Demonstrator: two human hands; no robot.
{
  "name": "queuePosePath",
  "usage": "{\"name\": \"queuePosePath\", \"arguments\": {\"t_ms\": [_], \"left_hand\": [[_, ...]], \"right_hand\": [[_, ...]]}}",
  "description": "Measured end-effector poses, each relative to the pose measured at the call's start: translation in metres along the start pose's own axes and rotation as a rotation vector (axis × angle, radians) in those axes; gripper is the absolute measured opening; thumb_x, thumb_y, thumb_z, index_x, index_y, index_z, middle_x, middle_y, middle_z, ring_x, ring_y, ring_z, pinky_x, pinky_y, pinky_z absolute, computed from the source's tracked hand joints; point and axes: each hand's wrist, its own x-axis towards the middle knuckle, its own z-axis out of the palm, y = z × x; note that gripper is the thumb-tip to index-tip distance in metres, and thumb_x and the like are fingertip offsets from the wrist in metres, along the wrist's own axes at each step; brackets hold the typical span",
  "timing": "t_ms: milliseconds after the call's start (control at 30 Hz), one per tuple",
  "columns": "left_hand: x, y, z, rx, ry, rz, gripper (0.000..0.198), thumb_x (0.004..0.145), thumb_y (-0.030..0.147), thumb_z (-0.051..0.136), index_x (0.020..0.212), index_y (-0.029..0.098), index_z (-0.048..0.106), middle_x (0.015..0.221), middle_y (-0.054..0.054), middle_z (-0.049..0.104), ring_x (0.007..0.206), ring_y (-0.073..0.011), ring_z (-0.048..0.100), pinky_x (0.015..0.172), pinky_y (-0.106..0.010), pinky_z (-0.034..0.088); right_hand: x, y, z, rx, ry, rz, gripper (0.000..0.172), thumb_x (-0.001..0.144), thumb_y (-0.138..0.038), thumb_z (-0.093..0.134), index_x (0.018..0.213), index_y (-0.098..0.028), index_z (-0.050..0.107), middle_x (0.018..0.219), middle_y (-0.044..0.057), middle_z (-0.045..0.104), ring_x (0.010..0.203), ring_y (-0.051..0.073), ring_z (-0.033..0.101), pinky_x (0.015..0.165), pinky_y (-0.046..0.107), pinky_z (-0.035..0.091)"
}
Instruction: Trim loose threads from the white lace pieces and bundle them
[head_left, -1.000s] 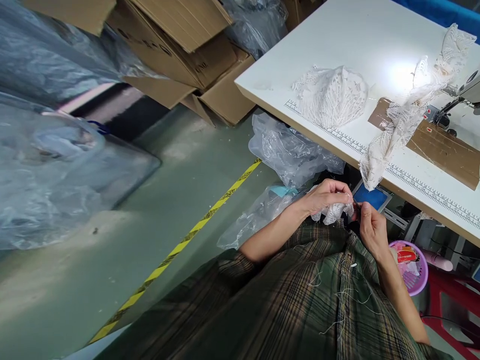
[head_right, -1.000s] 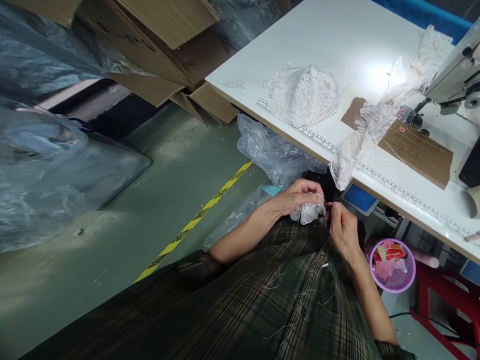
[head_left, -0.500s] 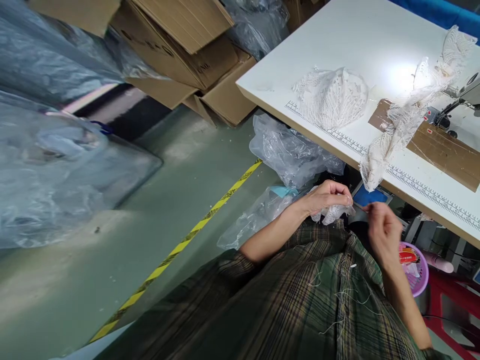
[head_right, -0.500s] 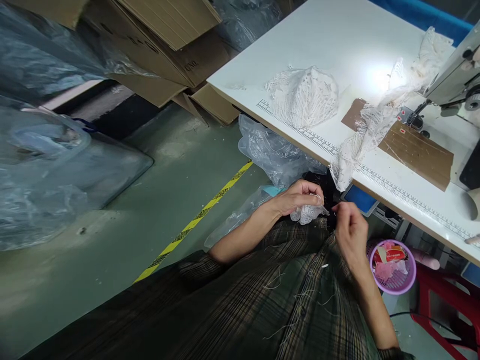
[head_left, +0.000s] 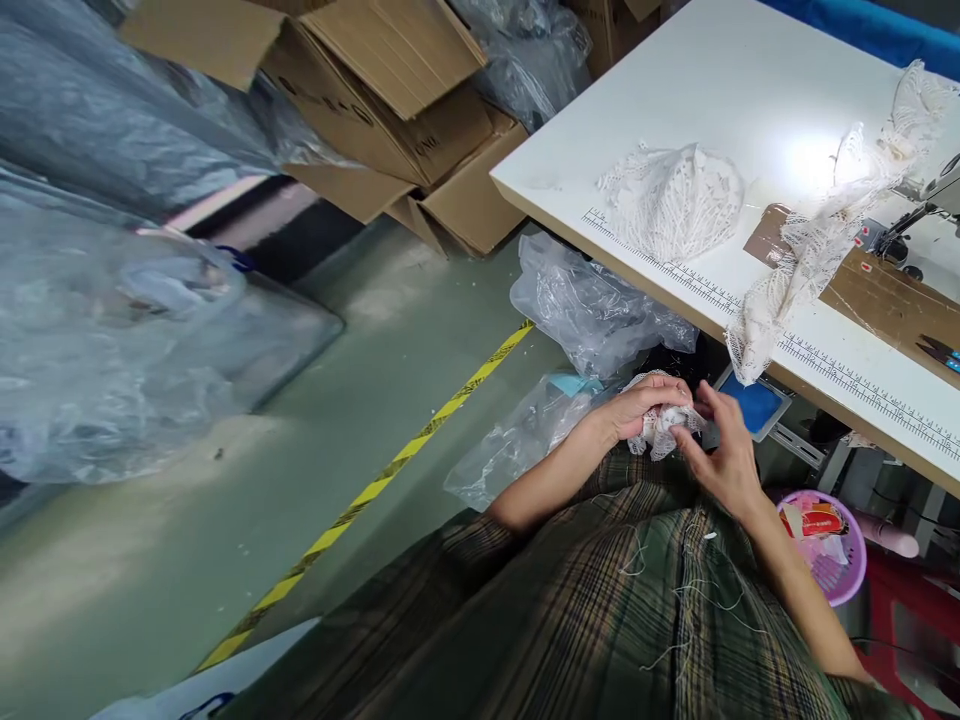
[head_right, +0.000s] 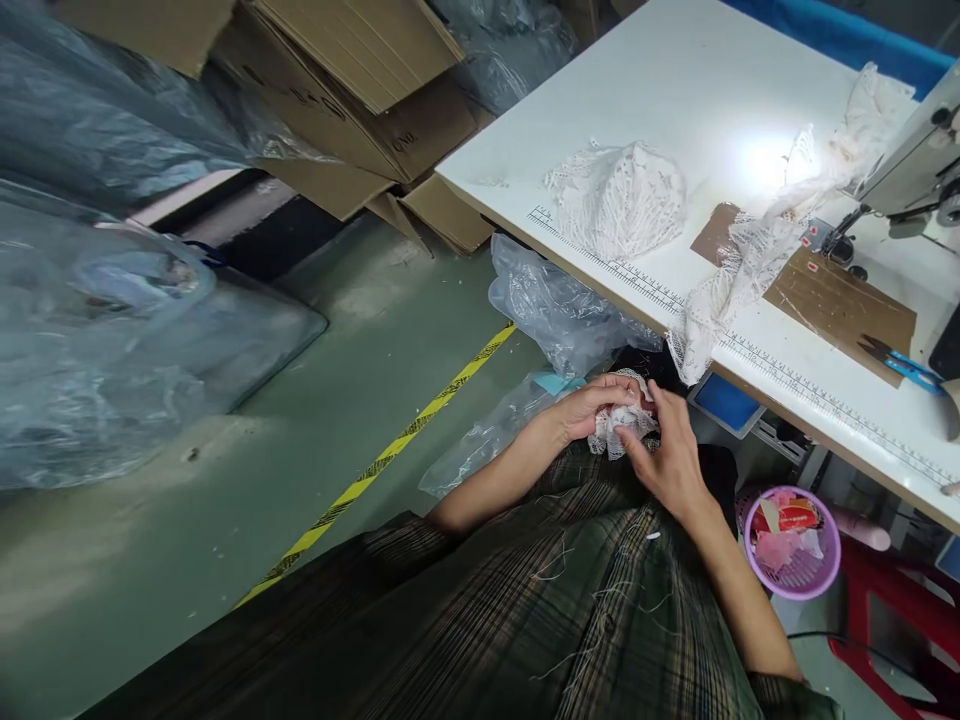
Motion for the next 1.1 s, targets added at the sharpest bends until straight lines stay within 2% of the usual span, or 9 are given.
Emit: {"name": "queuePosePath", "arguments": {"t_ms": [67,133,200,267,400,567,667,833,1100], "left_hand": [[0.002,-0.005,-0.009,0.018,0.066,0.014,0.039,0.06,0.047,0.08,0.072,0.014,0.065,0.062,0.001,0.056,0.054,-0.0086,0.047,0.056,-0.023,0.036],[0.002,-0.008,-0.021,0.119,0.165,0.034,0.046,0.073,0.059,0.069,0.082,0.014,0.068,0.069,-0.001,0.06,0.061,-0.0109,0.051,0.061,-0.024,0.039],[-0.001,-0.009,-0.033,0.305,0.248,0.053,0.053,0.084,0.065,0.056,0.09,0.014,0.07,0.082,-0.005,0.066,0.079,-0.0161,0.059,0.074,-0.027,0.044],[-0.006,-0.01,-0.044,0.5,0.244,0.056,0.057,0.089,0.067,0.048,0.094,0.015,0.071,0.097,-0.008,0.069,0.101,-0.0221,0.06,0.09,-0.031,0.044],[-0.015,-0.011,-0.061,0.757,0.164,0.099,0.049,0.082,0.059,0.064,0.105,0.015,0.066,0.113,-0.009,0.068,0.109,-0.025,0.06,0.094,-0.033,0.045],[-0.013,-0.014,-0.067,0.955,0.318,0.096,0.038,0.079,0.029,0.069,0.113,0.017,0.06,0.112,-0.008,0.07,0.097,-0.0218,0.063,0.089,-0.035,0.048],[-0.014,-0.016,-0.061,0.777,0.303,0.12,0.053,0.073,0.021,0.072,0.123,0.016,0.054,0.119,-0.01,0.068,0.091,-0.0182,0.063,0.081,-0.031,0.049],[-0.026,-0.008,-0.035,0.367,0.037,0.121,0.063,0.068,0.032,0.084,0.122,0.015,0.056,0.102,-0.007,0.069,0.085,-0.0147,0.065,0.077,-0.026,0.05],[-0.039,0.02,0.004,0.389,-0.085,0.104,0.048,0.07,0.035,0.085,0.111,0.015,0.07,0.104,-0.008,0.068,0.085,-0.013,0.062,0.078,-0.025,0.049]], "right_hand": [[0.0,0.015,0.015,0.26,-0.079,0.308,0.044,0.082,-0.052,0.067,0.111,-0.018,0.069,0.094,0.009,0.072,0.079,0.021,0.065,0.073,0.036,0.055],[0.002,0.032,0.011,0.447,-0.088,0.533,0.048,0.073,-0.06,0.073,0.095,-0.018,0.072,0.079,0.005,0.072,0.067,0.018,0.062,0.063,0.031,0.051],[0.004,0.046,-0.002,0.556,-0.046,0.657,0.049,0.063,-0.061,0.08,0.084,-0.018,0.071,0.07,0.002,0.07,0.061,0.016,0.06,0.059,0.028,0.048],[0.004,0.054,-0.016,0.605,0.042,0.706,0.046,0.06,-0.06,0.081,0.079,-0.02,0.07,0.065,-0.001,0.067,0.057,0.014,0.057,0.056,0.027,0.045],[0.006,0.06,-0.026,0.581,0.242,0.666,0.043,0.059,-0.058,0.081,0.075,-0.021,0.068,0.062,-0.003,0.063,0.054,0.012,0.054,0.052,0.025,0.042],[0.013,0.066,-0.017,0.474,0.285,0.579,0.042,0.062,-0.056,0.079,0.079,-0.019,0.069,0.067,-0.001,0.066,0.059,0.013,0.058,0.059,0.027,0.047],[0.014,0.066,-0.014,0.48,0.289,0.541,0.043,0.059,-0.052,0.082,0.085,-0.02,0.069,0.076,0.002,0.07,0.068,0.016,0.063,0.065,0.03,0.051],[0.01,0.059,-0.012,0.506,0.24,0.518,0.041,0.063,-0.046,0.081,0.092,-0.021,0.068,0.079,0.002,0.071,0.069,0.016,0.063,0.066,0.03,0.051],[0.008,0.037,-0.003,0.355,0.094,0.332,0.021,0.078,-0.042,0.066,0.079,-0.022,0.072,0.085,0.005,0.072,0.081,0.019,0.064,0.074,0.032,0.05]]}}
